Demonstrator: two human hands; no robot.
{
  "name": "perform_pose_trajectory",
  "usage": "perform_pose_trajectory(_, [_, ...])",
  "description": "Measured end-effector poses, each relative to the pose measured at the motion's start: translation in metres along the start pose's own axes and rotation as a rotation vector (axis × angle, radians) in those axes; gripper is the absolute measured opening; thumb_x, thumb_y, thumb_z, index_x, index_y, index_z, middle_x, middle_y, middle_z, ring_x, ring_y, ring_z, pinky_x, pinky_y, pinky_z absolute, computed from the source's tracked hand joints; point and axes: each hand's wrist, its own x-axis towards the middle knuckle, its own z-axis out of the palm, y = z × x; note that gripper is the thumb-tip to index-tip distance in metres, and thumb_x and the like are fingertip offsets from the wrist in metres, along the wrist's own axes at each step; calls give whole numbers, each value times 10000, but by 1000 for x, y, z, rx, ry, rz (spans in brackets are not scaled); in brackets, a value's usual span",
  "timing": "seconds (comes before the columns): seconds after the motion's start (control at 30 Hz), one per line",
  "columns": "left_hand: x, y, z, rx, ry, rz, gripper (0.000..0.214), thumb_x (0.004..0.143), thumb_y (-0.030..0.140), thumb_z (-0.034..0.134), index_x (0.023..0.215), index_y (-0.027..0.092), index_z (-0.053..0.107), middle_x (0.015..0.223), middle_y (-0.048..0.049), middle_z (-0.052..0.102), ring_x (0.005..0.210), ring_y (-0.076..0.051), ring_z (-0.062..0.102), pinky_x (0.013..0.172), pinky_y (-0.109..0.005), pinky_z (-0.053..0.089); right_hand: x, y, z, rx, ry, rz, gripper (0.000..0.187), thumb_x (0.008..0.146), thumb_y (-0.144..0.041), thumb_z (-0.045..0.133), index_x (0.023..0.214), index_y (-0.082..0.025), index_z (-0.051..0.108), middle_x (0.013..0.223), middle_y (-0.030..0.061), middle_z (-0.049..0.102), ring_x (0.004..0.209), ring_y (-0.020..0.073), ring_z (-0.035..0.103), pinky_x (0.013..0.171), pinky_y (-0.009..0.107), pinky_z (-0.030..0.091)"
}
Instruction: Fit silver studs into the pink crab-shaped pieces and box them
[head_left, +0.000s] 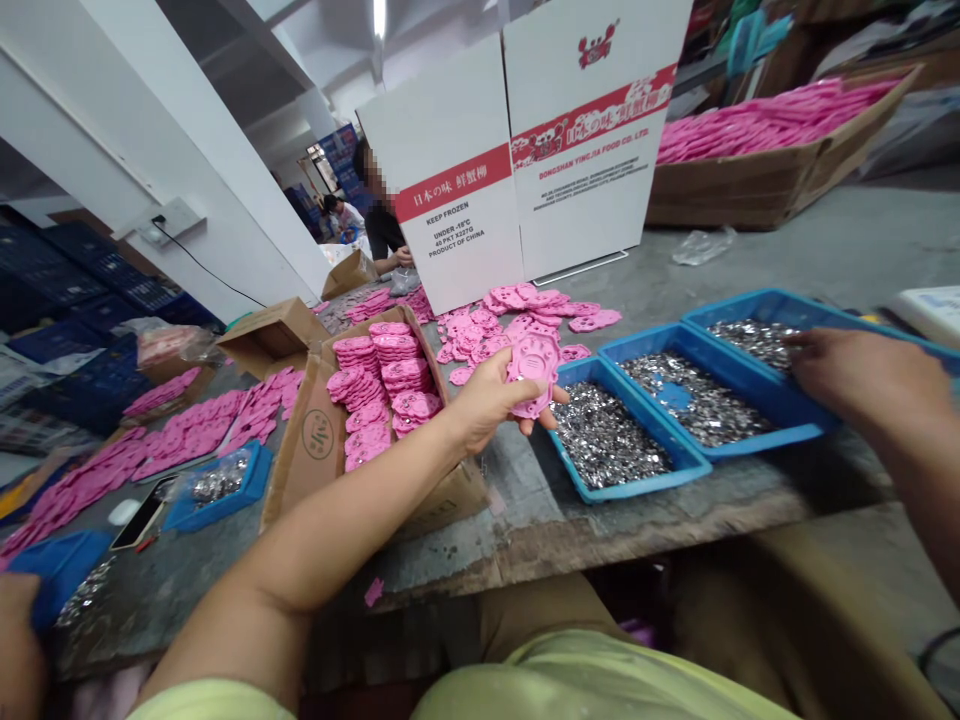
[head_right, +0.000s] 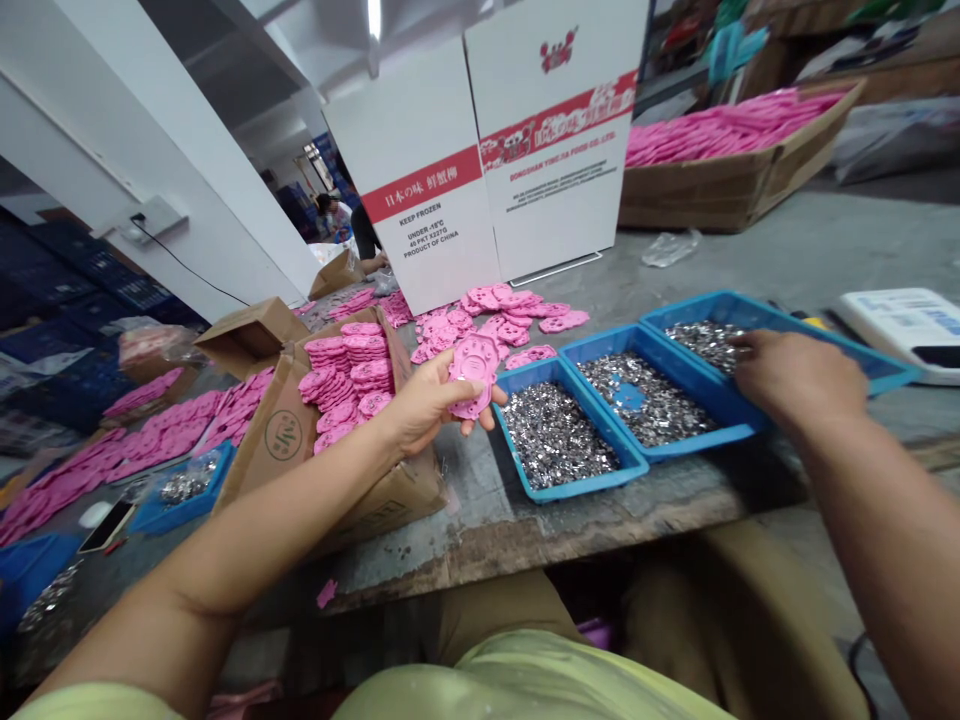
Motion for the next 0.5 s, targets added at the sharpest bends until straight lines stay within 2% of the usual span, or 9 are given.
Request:
perform_pose_trajectory(0.03, [0,-1,0,0,-2,2,364,774,217,727,1066,177,513,817,-61,770,542,-144,696,425,-209,436,-3,-3,-2,18,-40,48,565,958,-315,446,1458,-233,696,1433,266,676,1169,385,708,891,502,558])
perform_pose_trajectory(0.1, [1,-2,-1,4,-8,5,361,781,225,731,1063,178,512,827,-64,770,551,-146,701,430,-212,442,-7,-9,-5,24,-41,87,559,953,-335,453,1433,-195,705,1404,286,687,1184,405,696,892,506,556])
perform_pose_trajectory(0.23, [1,-2,-2,8,-5,2,375,767,242,754,1044,179,508,819,-63,762,541,-146,696,426,-216,438,-7,-9,-3,22,18,93,466,912,-323,511,1278,-235,784,1301,255,751,1118,416,700,859,506,552])
perform_pose_trajectory(0.37, [0,-1,-1,8,-14,14,358,771,230,737,1046,178,513,825,-63,769,553,-144,701,432,-213,444,-4,-5,-2,5,-4,73,509,946,-349,466,1350,-217,748,1391,253,710,1171,395,699,885,485,540])
perform_pose_trajectory(0.5, [0,0,-1,4,-11,6,359,761,228,723,1046,178,511,807,-59,772,540,-143,693,425,-211,444,-9,-9,-10,17,-40,57,523,962,-357,420,1362,-239,735,1429,261,684,1199,402,696,911,500,543])
